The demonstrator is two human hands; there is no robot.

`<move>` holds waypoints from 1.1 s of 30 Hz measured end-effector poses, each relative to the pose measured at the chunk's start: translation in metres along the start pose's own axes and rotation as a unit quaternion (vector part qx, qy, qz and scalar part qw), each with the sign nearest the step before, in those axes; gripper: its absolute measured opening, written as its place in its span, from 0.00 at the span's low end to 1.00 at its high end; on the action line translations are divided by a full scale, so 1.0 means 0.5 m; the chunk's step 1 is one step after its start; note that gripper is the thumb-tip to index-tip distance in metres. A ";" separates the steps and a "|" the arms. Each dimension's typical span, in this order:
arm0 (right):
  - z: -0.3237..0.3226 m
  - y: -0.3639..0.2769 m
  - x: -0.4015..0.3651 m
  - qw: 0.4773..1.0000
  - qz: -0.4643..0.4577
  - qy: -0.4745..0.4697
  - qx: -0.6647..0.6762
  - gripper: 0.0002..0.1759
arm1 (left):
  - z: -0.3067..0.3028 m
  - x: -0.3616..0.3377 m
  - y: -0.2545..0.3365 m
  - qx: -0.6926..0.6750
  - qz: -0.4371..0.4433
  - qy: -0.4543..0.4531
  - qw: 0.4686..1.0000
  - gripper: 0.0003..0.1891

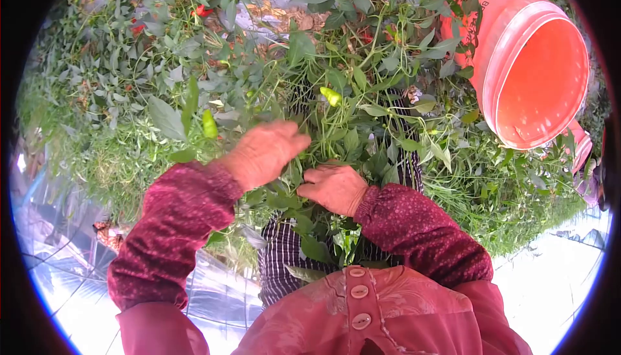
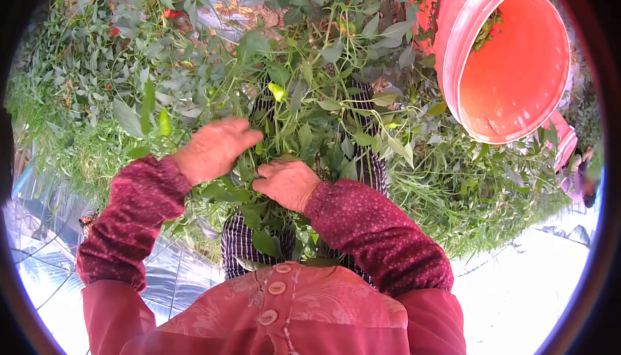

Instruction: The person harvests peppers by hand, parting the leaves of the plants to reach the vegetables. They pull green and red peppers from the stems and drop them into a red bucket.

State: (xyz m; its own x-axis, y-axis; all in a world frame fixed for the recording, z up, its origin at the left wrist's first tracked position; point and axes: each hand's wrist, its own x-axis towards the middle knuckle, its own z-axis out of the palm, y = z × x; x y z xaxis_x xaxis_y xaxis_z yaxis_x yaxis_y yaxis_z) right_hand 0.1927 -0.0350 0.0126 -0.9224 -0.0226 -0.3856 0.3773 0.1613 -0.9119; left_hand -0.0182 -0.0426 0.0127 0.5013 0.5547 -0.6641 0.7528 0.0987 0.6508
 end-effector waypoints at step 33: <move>-0.007 0.011 0.022 0.988 0.069 0.004 0.140 0.13 | -0.016 -0.087 0.095 0.021 -0.050 -0.009 0.998 0.07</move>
State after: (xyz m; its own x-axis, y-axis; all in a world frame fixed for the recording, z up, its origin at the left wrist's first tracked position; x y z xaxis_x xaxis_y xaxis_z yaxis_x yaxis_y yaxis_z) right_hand 0.1846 -0.0307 0.0037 -0.8605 -0.0119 -0.5093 0.5070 -0.1167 -0.8540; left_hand -0.0076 -0.0556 0.0756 0.4302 0.5293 -0.7313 0.8164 0.1175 0.5653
